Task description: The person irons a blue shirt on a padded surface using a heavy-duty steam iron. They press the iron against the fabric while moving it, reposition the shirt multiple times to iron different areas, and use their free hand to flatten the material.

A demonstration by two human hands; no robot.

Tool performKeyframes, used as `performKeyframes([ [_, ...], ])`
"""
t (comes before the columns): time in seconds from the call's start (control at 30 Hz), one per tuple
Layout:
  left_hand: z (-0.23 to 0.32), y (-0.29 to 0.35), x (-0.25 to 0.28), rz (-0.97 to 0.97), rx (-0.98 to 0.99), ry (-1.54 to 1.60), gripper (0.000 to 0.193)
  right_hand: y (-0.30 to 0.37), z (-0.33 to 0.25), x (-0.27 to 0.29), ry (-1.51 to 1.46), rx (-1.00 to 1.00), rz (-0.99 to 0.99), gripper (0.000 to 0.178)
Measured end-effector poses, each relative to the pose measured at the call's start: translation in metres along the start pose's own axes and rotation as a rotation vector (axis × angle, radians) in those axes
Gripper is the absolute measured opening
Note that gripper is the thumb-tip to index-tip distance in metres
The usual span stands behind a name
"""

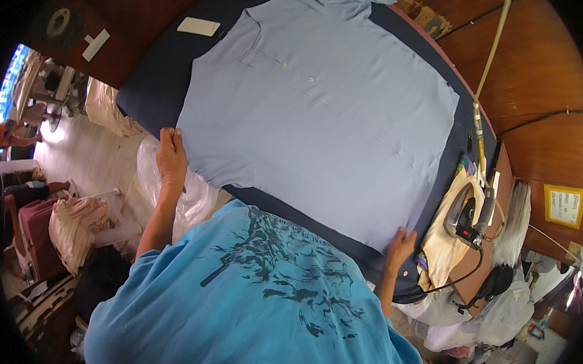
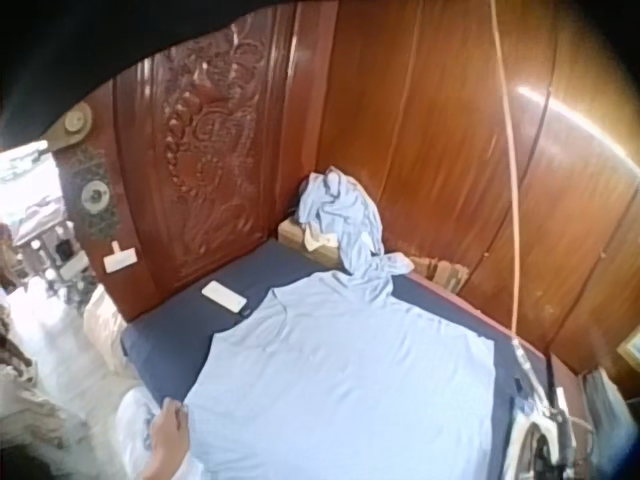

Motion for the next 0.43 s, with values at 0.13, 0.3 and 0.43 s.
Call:
performKeyframes([
  [0.13,-0.016,0.032,0.007,-0.083,0.058,0.041,0.016,0.020,0.041,0.010,0.080,-0.060,-0.085,0.027],
  [0.3,-0.004,0.014,0.009,0.140,-0.202,-0.083,0.029,-0.004,0.008,0.013,0.234,0.270,0.055,0.043],
  [0.43,0.006,-0.051,-0.016,0.139,-0.131,-0.234,0.040,-0.082,-0.048,-0.032,0.221,0.426,0.031,0.054],
])
Point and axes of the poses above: each hand's wrist, its own y-axis away from the middle knuckle, its own x-axis out of the back of the hand, z = x × y, the point moved 8 cm from there along -y, towards the middle knuckle, and after that the axes turned 5 degrees about -x, right-handed, at the moved point
